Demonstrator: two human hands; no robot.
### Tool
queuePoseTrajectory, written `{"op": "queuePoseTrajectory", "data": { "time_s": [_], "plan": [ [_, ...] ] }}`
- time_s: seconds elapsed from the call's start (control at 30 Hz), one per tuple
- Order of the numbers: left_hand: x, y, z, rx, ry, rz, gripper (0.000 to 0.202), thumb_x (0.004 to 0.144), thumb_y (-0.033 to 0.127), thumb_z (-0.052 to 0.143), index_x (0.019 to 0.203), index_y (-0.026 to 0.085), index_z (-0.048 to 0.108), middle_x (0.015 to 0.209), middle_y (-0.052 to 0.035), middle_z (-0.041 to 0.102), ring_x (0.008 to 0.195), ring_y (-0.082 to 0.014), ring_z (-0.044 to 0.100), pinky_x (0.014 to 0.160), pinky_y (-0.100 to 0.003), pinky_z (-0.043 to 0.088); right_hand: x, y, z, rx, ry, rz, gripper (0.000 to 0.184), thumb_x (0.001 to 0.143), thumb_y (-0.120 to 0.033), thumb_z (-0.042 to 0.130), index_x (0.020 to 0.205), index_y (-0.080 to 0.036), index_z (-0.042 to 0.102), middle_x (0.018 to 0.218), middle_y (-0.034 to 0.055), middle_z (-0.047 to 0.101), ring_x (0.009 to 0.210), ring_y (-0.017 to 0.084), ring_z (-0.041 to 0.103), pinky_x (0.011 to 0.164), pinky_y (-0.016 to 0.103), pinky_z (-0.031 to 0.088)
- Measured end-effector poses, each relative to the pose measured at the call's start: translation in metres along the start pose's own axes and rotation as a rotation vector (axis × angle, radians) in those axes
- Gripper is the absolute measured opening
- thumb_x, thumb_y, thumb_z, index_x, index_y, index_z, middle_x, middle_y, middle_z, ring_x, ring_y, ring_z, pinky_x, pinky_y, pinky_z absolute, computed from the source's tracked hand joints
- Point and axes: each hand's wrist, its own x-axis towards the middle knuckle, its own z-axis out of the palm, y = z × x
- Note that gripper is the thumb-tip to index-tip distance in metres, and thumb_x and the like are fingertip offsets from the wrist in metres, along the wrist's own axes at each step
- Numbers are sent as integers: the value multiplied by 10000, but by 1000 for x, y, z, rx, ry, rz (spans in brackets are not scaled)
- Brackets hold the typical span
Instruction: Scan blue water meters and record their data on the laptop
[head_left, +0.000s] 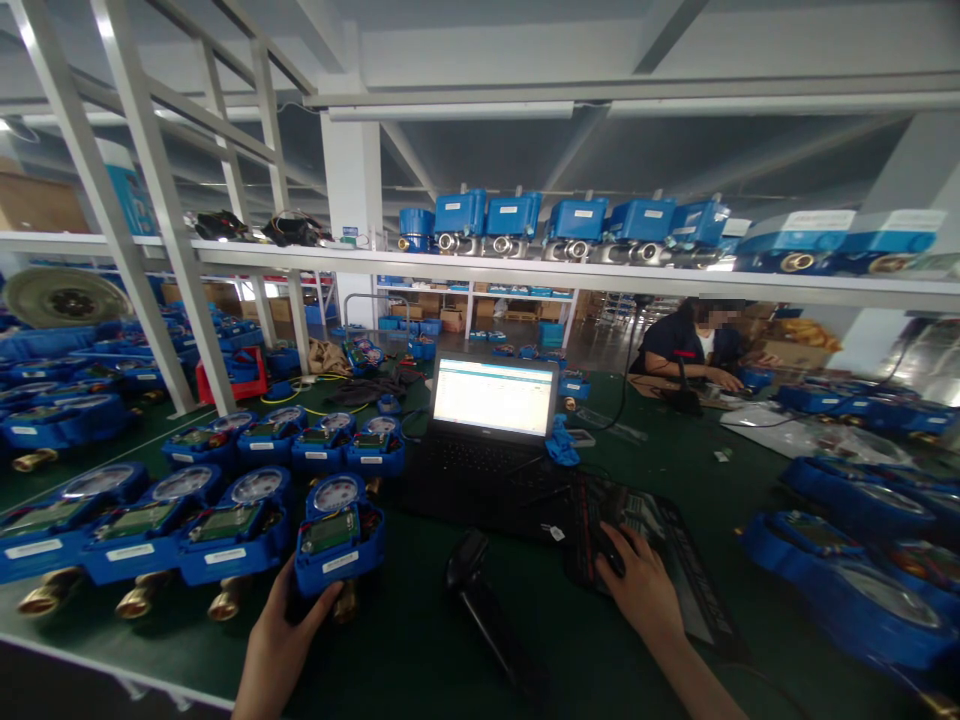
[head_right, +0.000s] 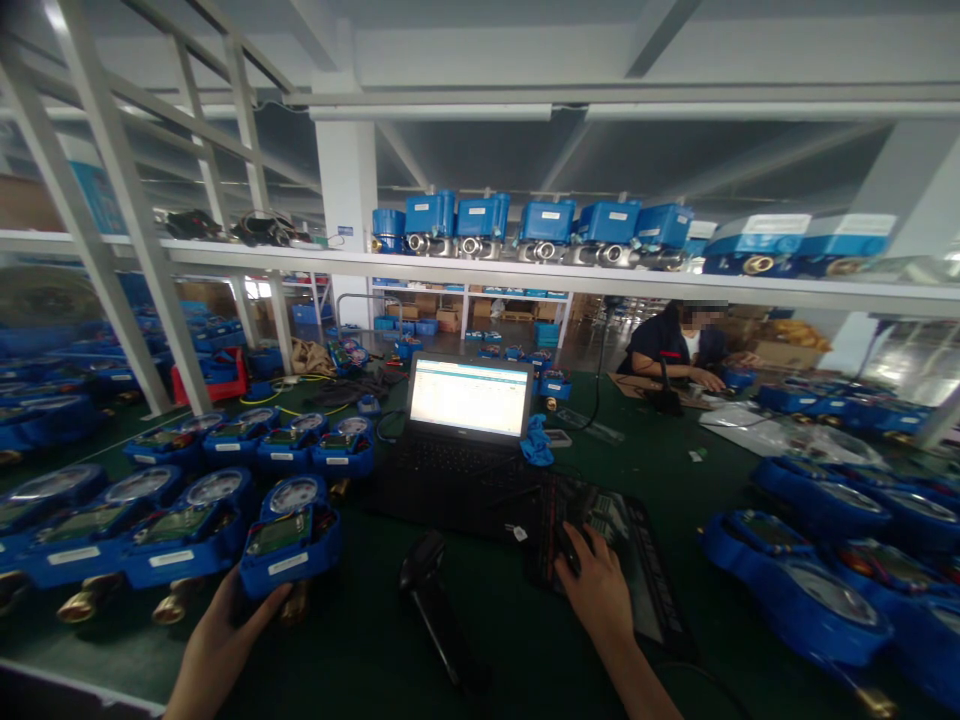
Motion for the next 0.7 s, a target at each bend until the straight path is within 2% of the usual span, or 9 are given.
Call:
{"op": "queuePoseTrajectory", "data": {
  "time_s": [0.3, 0.53, 0.7],
  "plan": [
    [-2, 7, -1, 6, 5, -43, 1084, 481, 708, 572, 1341, 80, 370, 1290, -226, 537, 1236, -404, 442, 1024, -512, 385, -1, 1, 1, 3, -1, -12, 491, 836, -440, 366, 1261, -249, 521, 1282, 95, 470, 1057, 290, 535, 876, 455, 483],
    [-2, 3, -1, 9, 6, -3, 1071, 506, 702, 574, 1345, 71, 361, 1309, -237, 517, 1250, -394, 429, 1031, -492, 379, 0, 0, -2, 5, -27, 14, 505, 833, -436, 357, 1256, -226, 537, 1292, 110, 468, 1067, 306, 524, 868, 468, 485],
    [0, 0, 0, 14, 0, 6, 1026, 517, 708, 579, 1329, 111, 385, 1276, -207, 553, 1223, -393, 461, 1034, -511, 368, 0, 1, -1, 13, -25, 11, 499, 829, -442, 369, 1249, -232, 541, 1287, 104, 470, 1062, 300, 527, 856, 458, 490]
  ]
}}
